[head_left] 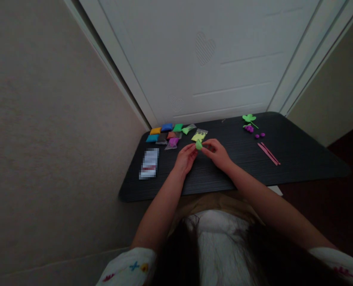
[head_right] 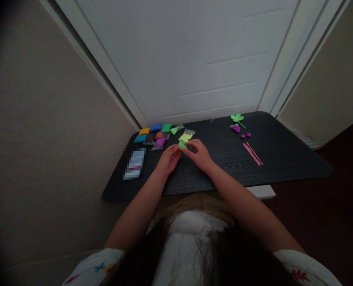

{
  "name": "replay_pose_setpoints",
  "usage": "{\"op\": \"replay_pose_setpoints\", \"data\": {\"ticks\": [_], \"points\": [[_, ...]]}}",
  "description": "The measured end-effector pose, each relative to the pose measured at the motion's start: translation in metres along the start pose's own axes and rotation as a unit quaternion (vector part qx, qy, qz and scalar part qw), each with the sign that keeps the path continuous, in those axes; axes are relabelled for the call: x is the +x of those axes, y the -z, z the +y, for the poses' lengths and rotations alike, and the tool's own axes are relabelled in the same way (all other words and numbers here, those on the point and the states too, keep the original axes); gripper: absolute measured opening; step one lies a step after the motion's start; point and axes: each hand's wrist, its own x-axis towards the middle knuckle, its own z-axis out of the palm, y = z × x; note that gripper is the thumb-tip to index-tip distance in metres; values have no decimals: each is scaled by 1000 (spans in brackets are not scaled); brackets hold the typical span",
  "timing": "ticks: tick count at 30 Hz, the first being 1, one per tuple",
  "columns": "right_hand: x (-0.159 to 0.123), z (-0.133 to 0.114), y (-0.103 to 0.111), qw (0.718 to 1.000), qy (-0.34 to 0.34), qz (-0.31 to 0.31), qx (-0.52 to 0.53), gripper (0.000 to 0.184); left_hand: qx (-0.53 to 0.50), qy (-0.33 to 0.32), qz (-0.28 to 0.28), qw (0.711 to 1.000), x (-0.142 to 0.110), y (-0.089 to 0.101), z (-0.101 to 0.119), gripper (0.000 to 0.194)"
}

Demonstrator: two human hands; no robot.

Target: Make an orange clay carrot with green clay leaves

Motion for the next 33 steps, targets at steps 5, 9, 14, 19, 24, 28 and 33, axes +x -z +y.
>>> {"op": "replay_pose_setpoints", "data": {"ticks": [5, 9, 14, 19, 24, 28, 33], "points": [[-3, 0, -3, 994, 55, -14, -95, 22, 18, 6, -16, 1000, -1, -2, -2, 17], [-3, 1, -3, 993, 63, -4, -101, 15, 30, 11, -19, 999, -1, -3, -2, 17], [-3, 2, -2, 993, 57, -5, -108, 13, 45, 11, -15, 999, -2, -2, -3, 18], [-2, 2, -1, 992, 60, -9, -111, 15, 46, 11, -20, 999, -1, 0, -4, 18], [-1, 4, -1, 989, 80, -14, -121, 17, 37, -1, -17, 999, 0, 1, -2, 18], [0, 8, -1, 987, 90, -8, -136, 14, 51, 1, -13, 999, 1, 1, -2, 19], [0, 8, 0, 985, 93, -13, -145, 13, 70, -5, -20, 997, 0, 0, -3, 21]]}}
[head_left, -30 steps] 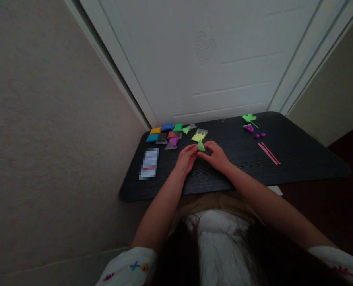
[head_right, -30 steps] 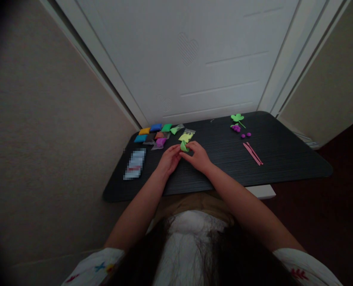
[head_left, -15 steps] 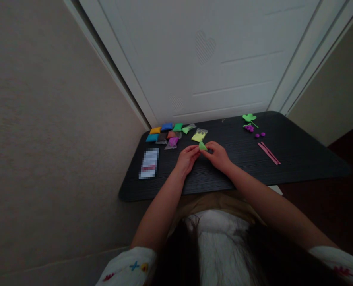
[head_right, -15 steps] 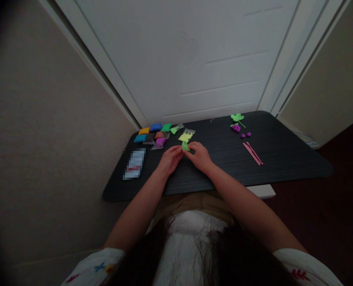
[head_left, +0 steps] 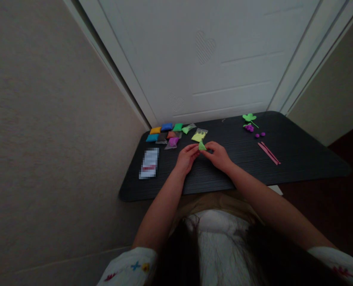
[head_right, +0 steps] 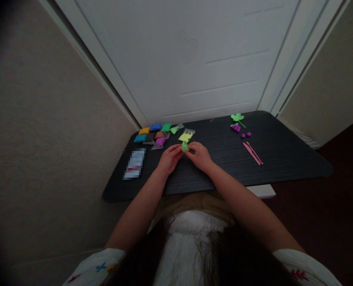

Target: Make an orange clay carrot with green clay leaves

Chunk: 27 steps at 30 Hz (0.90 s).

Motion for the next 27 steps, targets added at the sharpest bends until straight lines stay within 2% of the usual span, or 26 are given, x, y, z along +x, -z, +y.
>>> {"op": "replay_pose_setpoints", "data": {"ticks": [20, 27], "points": [[0, -2, 3, 1000, -13, -15, 2, 17, 31, -22, 6, 999, -1, -2, -1, 25], [0, -2, 0, 1000, 13, -3, 2, 22, 23, -31, 11, 999, 0, -2, -1, 22]]}}
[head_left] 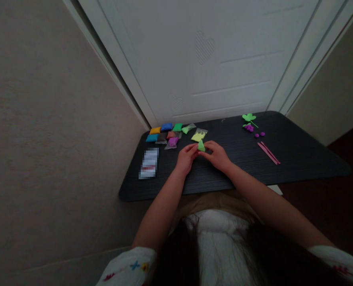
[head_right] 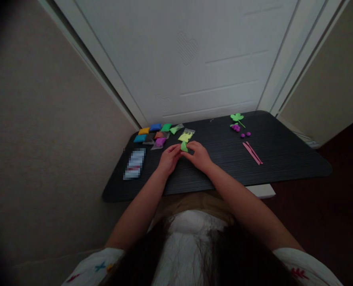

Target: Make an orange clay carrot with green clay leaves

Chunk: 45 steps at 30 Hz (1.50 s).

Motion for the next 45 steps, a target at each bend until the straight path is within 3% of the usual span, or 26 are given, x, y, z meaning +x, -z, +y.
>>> {"op": "replay_pose_setpoints", "data": {"ticks": [22, 30, 35, 45], "points": [[-1, -4, 1, 1000, -1, -10, -14, 13, 25, 11, 6, 1000, -2, -1, 0, 25], [0, -4, 3, 1000, -19, 4, -8, 15, 16, 19, -22, 999, -4, -4, 3, 28], [0, -3, 1, 1000, 7, 0, 1, 16, -5, 16, -7, 1000, -3, -3, 3, 23], [0, -7, 4, 1000, -12, 1, 9, 16, 34, 23, -1, 999, -3, -1, 1, 23]]}}
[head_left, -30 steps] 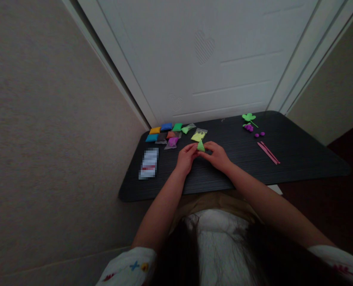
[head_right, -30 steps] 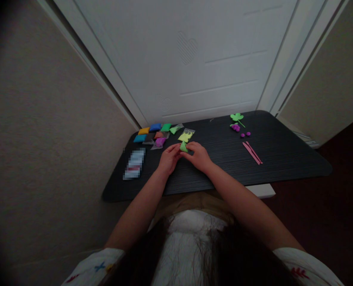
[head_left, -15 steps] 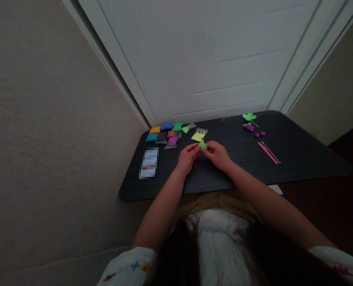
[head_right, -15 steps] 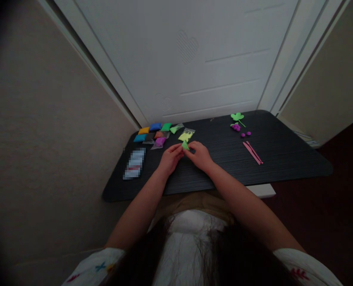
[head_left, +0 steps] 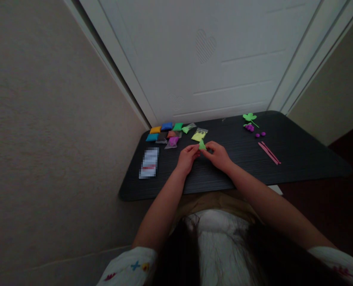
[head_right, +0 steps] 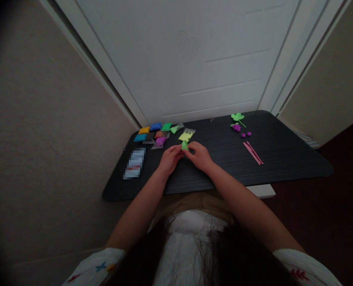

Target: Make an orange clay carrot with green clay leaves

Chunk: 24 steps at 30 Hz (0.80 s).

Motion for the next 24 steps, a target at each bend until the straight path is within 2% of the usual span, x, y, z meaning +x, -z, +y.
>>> {"op": "replay_pose_setpoints", "data": {"ticks": [9, 16, 24], "points": [[-1, 4, -3, 1000, 16, -7, -7, 14, -9, -16, -13, 1000, 0, -1, 0, 22], [-1, 5, -3, 1000, -12, -20, -3, 16, 5, -6, -2, 1000, 1, 1, -2, 25], [1, 4, -2, 999, -38, 5, -9, 19, 26, -26, -15, 999, 1, 0, -2, 28]]}}
